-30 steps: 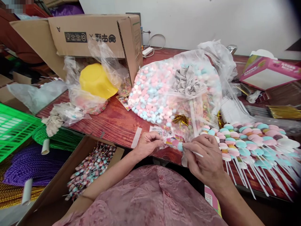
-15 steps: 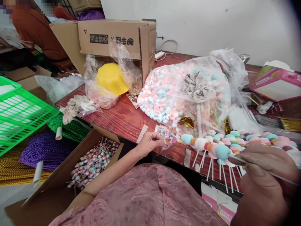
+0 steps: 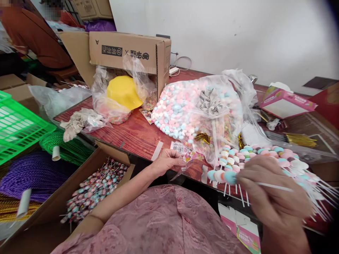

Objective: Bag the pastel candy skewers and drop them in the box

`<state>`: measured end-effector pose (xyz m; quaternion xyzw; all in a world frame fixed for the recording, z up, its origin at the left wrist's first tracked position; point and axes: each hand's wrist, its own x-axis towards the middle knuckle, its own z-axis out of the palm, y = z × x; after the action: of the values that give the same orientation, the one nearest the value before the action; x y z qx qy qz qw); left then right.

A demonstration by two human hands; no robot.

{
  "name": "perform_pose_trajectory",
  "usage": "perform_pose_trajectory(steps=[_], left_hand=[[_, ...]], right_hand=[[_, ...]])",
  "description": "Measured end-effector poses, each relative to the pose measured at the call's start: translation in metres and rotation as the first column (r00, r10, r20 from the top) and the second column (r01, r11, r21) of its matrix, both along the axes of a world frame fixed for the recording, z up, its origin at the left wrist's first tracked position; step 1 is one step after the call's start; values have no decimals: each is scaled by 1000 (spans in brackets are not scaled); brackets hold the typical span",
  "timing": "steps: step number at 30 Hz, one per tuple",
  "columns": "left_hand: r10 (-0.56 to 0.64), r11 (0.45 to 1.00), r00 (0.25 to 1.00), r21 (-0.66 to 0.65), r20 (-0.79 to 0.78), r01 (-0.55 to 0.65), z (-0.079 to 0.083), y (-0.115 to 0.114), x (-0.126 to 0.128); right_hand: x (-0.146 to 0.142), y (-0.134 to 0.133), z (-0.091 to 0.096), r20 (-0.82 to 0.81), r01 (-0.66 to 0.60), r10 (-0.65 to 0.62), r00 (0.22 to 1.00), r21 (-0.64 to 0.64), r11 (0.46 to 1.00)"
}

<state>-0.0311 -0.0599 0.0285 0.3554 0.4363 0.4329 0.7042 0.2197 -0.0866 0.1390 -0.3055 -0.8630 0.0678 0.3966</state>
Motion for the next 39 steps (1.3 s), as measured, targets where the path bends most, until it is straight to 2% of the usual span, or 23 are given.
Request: perform_pose_trajectory(steps=[3, 6, 10, 13, 17, 19, 22, 27, 30, 32, 34, 35, 37, 39], left_hand=[[-73, 995, 997, 62, -39, 76, 10, 2, 0], [-53, 982, 994, 175, -91, 69, 20, 5, -3], [-26, 962, 993, 267, -117, 56, 30, 11, -9], [-61, 952, 986, 289, -156, 104, 35, 14, -11], [-128, 916, 975, 355, -184, 187, 34, 16, -13], [-145, 893, 966, 392, -212, 220, 30, 16, -14], [-126, 856, 955, 458, -269, 241, 25, 14, -13], [-161, 816, 952, 508, -262, 278, 23, 10, -9], [-164, 824, 955, 497, -248, 270, 20, 11, -9], [-127, 851, 962, 473, -240, 230, 14, 12, -11], [-74, 875, 971, 453, -228, 172, 7, 13, -14], [-54, 884, 975, 443, -217, 148, 4, 12, -15], [-30, 896, 978, 427, -204, 117, -2, 11, -16], [-18, 903, 977, 417, -213, 108, -6, 10, -14]], right_hand=[[-21, 7, -1, 214, -38, 28, 976, 42, 998], [-29, 15, -2, 301, -7, -13, 954, 64, 998], [-32, 19, 0, 424, -91, 50, 904, 77, 993], [-39, 22, -1, 519, -160, 121, 846, 31, 987], [-49, 31, -6, 594, -214, 228, 771, -95, 972], [-49, 37, -9, 568, -240, 299, 767, -178, 954], [-46, 43, -13, 441, -307, 415, 796, -297, 904], [-39, 48, -16, 322, -353, 488, 811, -395, 848], [-25, 49, -12, 236, -350, 488, 840, -452, 820], [-8, 49, -5, 112, -375, 470, 876, -455, 807], [11, 49, 2, -16, -395, 425, 905, -400, 827], [20, 48, 5, -49, -373, 382, 923, -361, 855], [33, 43, 11, -82, -256, 243, 967, -278, 926], [40, 36, 13, -138, -125, 98, 986, -199, 972]])
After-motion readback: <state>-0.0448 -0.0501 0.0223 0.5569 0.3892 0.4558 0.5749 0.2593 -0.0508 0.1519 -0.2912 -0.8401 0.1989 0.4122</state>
